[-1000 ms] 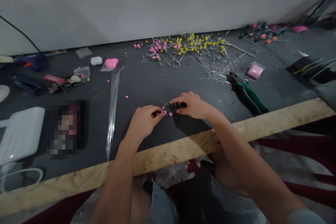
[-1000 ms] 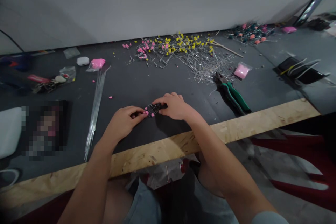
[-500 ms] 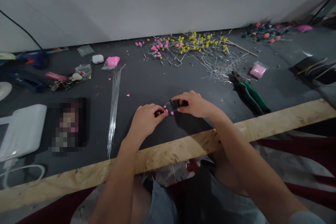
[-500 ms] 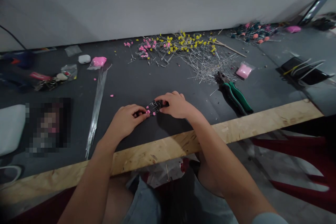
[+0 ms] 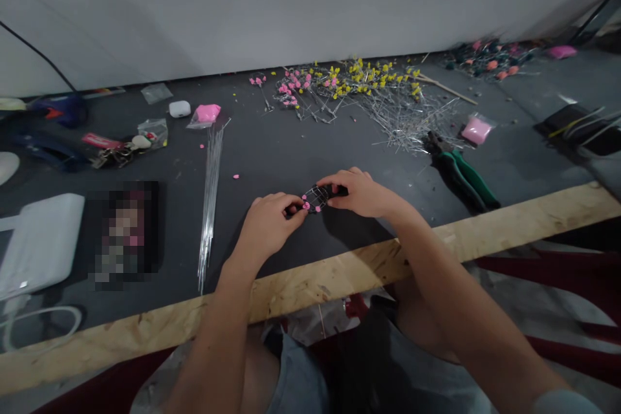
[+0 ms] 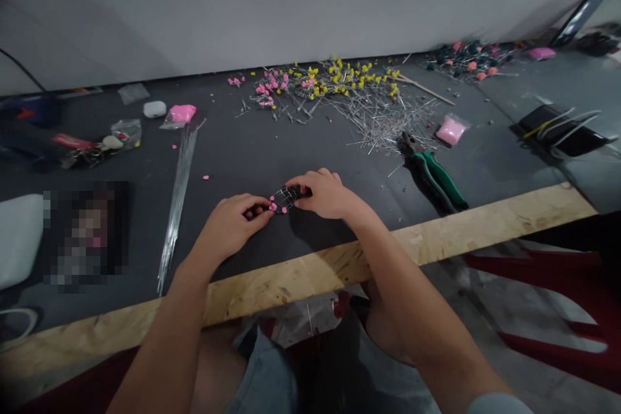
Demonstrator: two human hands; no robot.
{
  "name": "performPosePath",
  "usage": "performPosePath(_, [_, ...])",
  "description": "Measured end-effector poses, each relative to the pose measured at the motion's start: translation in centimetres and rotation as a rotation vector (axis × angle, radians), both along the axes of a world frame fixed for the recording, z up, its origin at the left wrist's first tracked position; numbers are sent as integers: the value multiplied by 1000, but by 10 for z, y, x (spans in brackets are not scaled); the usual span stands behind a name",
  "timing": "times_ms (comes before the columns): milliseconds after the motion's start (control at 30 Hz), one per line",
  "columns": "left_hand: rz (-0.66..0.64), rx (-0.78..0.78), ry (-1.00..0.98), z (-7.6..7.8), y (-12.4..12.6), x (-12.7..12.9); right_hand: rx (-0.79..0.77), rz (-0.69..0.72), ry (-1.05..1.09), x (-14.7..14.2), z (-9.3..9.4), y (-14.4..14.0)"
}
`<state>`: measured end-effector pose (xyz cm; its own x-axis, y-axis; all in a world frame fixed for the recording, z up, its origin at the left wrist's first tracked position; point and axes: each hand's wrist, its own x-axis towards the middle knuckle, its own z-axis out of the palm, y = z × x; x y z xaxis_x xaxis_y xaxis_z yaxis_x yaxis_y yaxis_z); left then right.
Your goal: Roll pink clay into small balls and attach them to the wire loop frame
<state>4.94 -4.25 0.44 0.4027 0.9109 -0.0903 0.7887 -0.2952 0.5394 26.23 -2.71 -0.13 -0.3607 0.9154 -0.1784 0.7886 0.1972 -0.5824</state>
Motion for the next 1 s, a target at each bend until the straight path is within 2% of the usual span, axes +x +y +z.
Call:
performPosePath(233, [14, 35, 36, -1, -1, 1, 1, 4, 6, 1, -1, 0])
performPosePath(700, [30, 2, -35, -3, 1, -1, 4, -5, -17, 0, 0, 0])
performPosePath(1000, [20, 25, 15, -3, 0, 1, 0, -10, -10, 0, 1, 0])
